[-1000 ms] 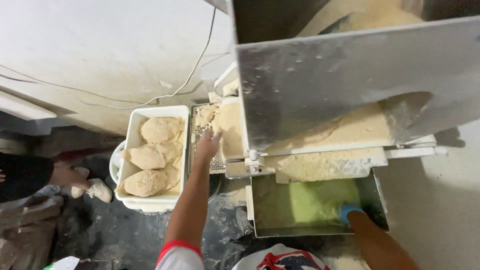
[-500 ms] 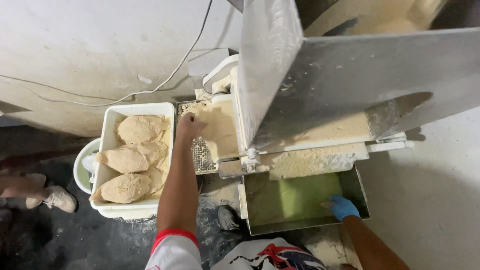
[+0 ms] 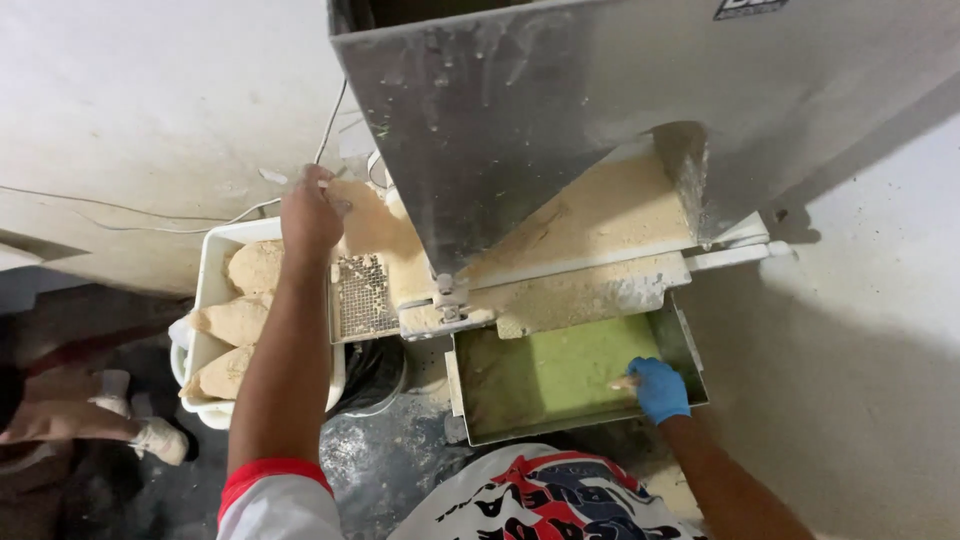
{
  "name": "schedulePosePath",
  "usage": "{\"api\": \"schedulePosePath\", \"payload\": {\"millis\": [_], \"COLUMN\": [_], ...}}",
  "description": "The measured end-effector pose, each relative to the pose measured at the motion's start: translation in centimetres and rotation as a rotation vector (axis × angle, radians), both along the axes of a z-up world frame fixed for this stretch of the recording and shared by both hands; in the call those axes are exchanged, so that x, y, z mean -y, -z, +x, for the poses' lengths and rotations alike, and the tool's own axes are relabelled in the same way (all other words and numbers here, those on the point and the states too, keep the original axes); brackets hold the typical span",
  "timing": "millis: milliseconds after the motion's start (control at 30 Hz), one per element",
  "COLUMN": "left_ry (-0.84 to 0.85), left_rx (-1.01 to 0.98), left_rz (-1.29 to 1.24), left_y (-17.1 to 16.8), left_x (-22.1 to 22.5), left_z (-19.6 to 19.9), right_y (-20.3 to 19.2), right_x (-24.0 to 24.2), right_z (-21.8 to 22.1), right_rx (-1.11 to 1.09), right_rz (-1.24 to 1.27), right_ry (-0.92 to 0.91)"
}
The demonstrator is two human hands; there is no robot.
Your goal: Breading chicken pieces by dipping them in a liquid wash and feeding them into an industrial breading machine.
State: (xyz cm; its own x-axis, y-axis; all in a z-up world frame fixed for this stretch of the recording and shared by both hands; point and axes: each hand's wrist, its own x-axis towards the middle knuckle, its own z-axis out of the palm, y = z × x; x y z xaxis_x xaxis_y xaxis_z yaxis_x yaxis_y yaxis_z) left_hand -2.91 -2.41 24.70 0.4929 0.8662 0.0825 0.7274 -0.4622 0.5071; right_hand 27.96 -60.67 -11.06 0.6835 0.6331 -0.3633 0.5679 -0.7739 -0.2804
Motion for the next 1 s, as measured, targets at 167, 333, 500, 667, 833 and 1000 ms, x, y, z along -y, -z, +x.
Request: {"api": "schedulePosePath", "payload": {"millis": [167, 333, 500, 667, 833, 1000], "left_ry": [-0.096, -0.110, -0.210, -0.182, -0.001, 0.445], "left_rx": [-0.013, -0.150, -0.187, -0.265, -0.358, -0.268], "left_rz": [0.065, 0.105, 0.054, -0.047, -0.124, 0.097], "left_y": [-0.4, -2.7, -5.4, -8.4, -7.5, -4.3], "left_x": [0.7, 5.0, 11.2, 18.9, 24.7, 27.9], "left_z": [-1.9, -4.7, -6.7, -6.4, -0.6, 10.4], "right_y": [-6.2, -7.3, -7.0, -3.8, -4.5, -3.7], "right_x": [-0.8, -1.1, -1.8, -1.5, -1.6, -1.6], "right_z": [-2.1, -2.2, -2.8, -2.1, -2.2, -2.1], "right_rx": [-0.239, -0.432, -0.237, -0.357, -0.368, -0.344], "right_rz": [0.112, 0.171, 0.021, 0.111, 0.112, 0.117], "right_ry": [-0.001, -0.039, -0.117, -0.123, -0.092, -0.091]}}
